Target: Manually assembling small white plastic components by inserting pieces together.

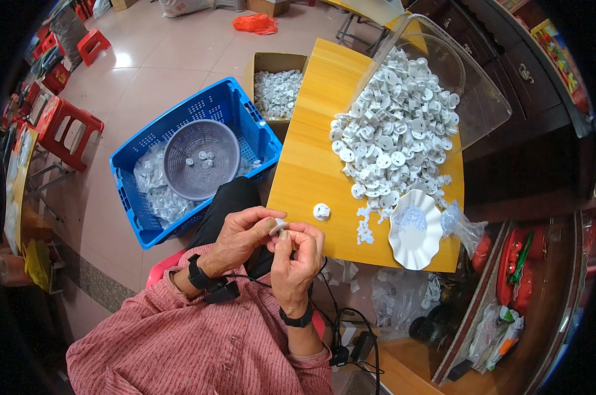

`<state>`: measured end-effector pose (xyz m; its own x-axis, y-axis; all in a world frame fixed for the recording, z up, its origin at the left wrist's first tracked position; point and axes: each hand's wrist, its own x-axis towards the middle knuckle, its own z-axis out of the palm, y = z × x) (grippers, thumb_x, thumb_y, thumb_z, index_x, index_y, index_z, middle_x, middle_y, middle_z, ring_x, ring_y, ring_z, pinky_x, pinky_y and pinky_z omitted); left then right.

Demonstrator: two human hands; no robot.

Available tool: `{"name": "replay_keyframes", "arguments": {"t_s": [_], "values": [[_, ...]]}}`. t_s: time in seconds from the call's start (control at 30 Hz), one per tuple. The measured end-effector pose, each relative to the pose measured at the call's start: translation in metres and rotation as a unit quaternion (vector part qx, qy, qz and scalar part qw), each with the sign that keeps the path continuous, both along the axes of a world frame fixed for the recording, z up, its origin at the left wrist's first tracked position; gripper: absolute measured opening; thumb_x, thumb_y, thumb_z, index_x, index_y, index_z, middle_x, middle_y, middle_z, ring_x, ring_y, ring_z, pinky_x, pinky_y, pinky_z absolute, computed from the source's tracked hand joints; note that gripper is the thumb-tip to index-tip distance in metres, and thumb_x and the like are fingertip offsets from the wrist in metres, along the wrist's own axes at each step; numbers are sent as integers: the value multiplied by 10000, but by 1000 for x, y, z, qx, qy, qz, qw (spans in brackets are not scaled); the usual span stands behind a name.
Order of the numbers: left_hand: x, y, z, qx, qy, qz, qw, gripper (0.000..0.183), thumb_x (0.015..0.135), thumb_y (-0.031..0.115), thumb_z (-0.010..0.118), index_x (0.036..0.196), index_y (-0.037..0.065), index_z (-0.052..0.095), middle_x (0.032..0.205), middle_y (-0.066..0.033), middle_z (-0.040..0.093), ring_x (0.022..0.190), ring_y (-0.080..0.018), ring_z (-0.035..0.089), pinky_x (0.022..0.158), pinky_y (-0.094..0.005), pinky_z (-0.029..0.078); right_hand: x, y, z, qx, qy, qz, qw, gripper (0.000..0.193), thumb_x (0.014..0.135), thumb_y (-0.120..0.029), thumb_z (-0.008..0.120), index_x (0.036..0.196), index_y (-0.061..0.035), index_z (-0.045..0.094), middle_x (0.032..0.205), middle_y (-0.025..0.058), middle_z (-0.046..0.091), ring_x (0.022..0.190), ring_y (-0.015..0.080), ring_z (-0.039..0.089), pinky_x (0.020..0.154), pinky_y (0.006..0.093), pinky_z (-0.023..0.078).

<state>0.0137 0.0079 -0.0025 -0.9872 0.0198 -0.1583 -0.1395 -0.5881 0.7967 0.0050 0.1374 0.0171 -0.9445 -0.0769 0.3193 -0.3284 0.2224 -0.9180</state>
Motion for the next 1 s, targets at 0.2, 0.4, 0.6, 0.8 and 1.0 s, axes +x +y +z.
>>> {"name": "replay_keyframes", "arguments": {"t_s": [0.2, 0.4, 0.6, 0.8, 1.0], "values": [[1, 3, -4, -85, 33, 9, 996, 262, 1017, 146, 599, 1212, -20, 652, 975, -56, 692, 772, -81, 662, 707, -217, 575, -2, 1, -2, 61, 19, -18, 998, 73, 929, 3, 604, 940, 34, 539, 1074, 163, 529, 793, 193, 625, 616, 291, 599], [1, 1, -3, 11, 8, 4, 1000, 263, 1019, 144, 592, 1215, -22, 649, 974, -61, 686, 756, -94, 659, 701, -228, 580, 1, -1, 9, 32, -22, 8, 999, 70, 968, -23, 578, 968, 37, 543, 1100, 154, 517, 837, 188, 615, 692, 294, 573], [0, -1, -4, 56, -16, -2, 998, 272, 1023, 148, 585, 1224, -27, 642, 974, -60, 670, 763, -102, 655, 710, -229, 579, 0, -1, 2, -6, -16, 6, 1000, 53, 978, -10, 568, 973, 39, 549, 1108, 155, 518, 813, 174, 613, 701, 286, 557], [-1, -6, -5, 9, -21, -8, 1000, 269, 1018, 146, 595, 1218, -25, 648, 970, -62, 674, 755, -101, 660, 695, -228, 575, -2, -3, 2, 13, -33, -7, 999, 37, 956, -5, 596, 952, 22, 571, 1053, 151, 567, 837, 189, 631, 701, 306, 555], [-14, -37, -2, -86, -12, 69, 994, 244, 1017, 123, 575, 1195, -19, 663, 961, -79, 690, 747, -114, 663, 654, -241, 569, -10, 10, 2, 116, 28, -50, 992, 59, 935, -34, 631, 923, 15, 600, 1002, 170, 631, 880, 311, 641, 748, 376, 521]]}}
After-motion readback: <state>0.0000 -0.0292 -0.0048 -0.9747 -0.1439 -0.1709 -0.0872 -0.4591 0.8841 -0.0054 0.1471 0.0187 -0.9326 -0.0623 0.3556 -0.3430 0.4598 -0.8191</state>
